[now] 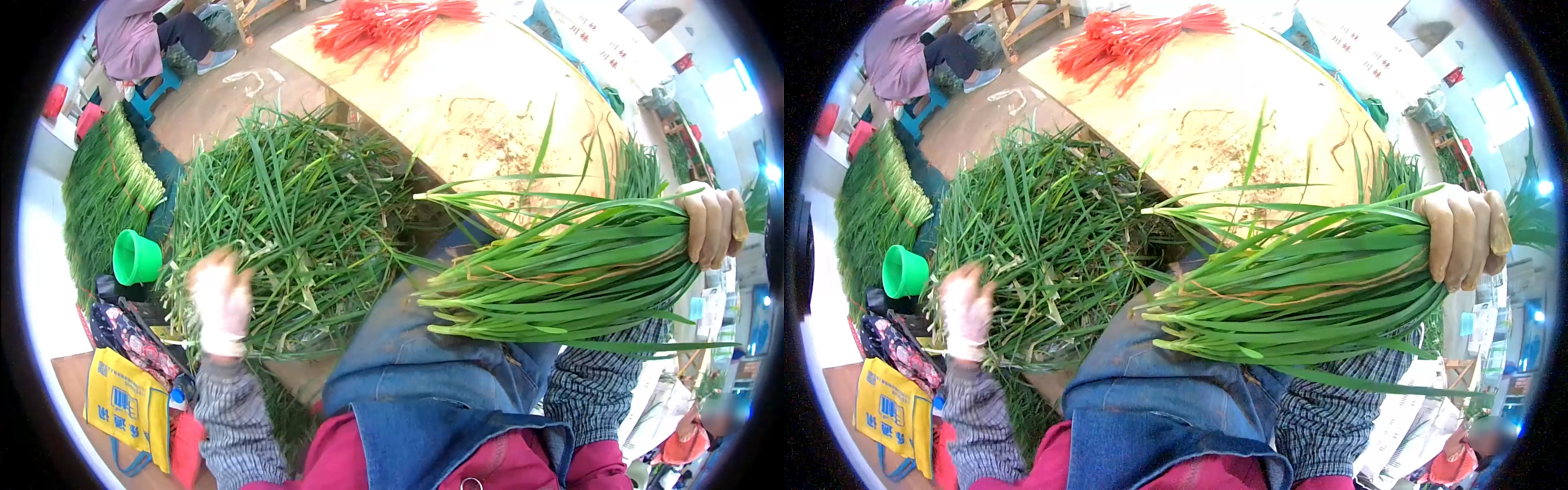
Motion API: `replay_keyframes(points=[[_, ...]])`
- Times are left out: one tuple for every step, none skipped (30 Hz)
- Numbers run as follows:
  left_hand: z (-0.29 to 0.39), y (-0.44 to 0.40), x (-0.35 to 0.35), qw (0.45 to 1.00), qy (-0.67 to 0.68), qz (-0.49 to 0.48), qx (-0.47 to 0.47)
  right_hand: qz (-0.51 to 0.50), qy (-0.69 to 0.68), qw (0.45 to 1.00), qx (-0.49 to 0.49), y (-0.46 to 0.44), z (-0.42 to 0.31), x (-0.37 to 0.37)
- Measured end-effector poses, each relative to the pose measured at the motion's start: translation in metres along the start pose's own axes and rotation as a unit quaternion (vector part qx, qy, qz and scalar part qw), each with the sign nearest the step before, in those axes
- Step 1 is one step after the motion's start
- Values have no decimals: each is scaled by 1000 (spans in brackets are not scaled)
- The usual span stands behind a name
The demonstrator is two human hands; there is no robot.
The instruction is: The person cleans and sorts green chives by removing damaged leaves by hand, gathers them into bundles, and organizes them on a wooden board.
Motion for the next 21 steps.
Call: replay_keyframes(points=[[32,-19,-6,995,87,16,-53,-3,-7,1000,0,1,0,2],[66,-41,-9,978,174,35,-107,-6,-15,1000,1,1,1,5],[97,-61,-11,960,231,34,-152,-4,-15,1000,13,3,0,4],[115,-75,-26,945,316,35,-77,-10,-13,1000,10,3,-3,4],[141,-88,-24,938,276,56,-205,-17,-10,1000,7,4,-7,4],[158,-99,-39,927,296,24,-230,-23,-8,1000,4,4,-10,5],[173,-106,-61,922,308,8,-235,-23,-1,1000,-8,4,-12,5],[187,-115,-73,914,338,-52,-217,-24,0,1000,-15,4,-13,7],[192,-126,-84,856,478,-170,-99,-26,1,999,-21,5,-14,9],[199,-127,-95,754,593,-281,24,-29,-2,999,-24,6,-15,11],[206,-123,-101,700,645,-301,61,-30,-1,999,-25,8,-16,12],[205,-120,-105,666,679,-291,103,-30,0,999,-26,10,-17,13],[204,-115,-109,629,711,-280,145,-28,6,999,-26,12,-18,14],[203,-111,-111,589,739,-269,186,-19,12,1000,-22,15,-20,16],[198,-111,-109,561,758,-247,222,-10,19,1000,-18,17,-20,17],[188,-106,-109,593,729,-237,248,3,26,1000,-11,20,-19,16],[177,-106,-100,768,598,-182,137,-5,27,999,-18,20,-19,16],[171,-99,-94,895,430,-116,17,-13,28,999,-24,20,-18,15],[151,-87,-99,910,405,-65,65,-40,24,998,-44,20,-21,19],[128,-74,-104,919,377,-13,111,-49,27,997,-45,20,-23,20],[103,-59,-116,924,345,-25,160,-57,30,997,-46,20,-24,22]])
Point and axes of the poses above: each hand's wrist, its own y-axis away from the middle knuckle, its own x-axis out of the back of the hand, z = x × y, the point moved 6 cm from there along -y, towards the middle knuckle, and after that the axes turned 1 degree about z, right-handed, at the moved point
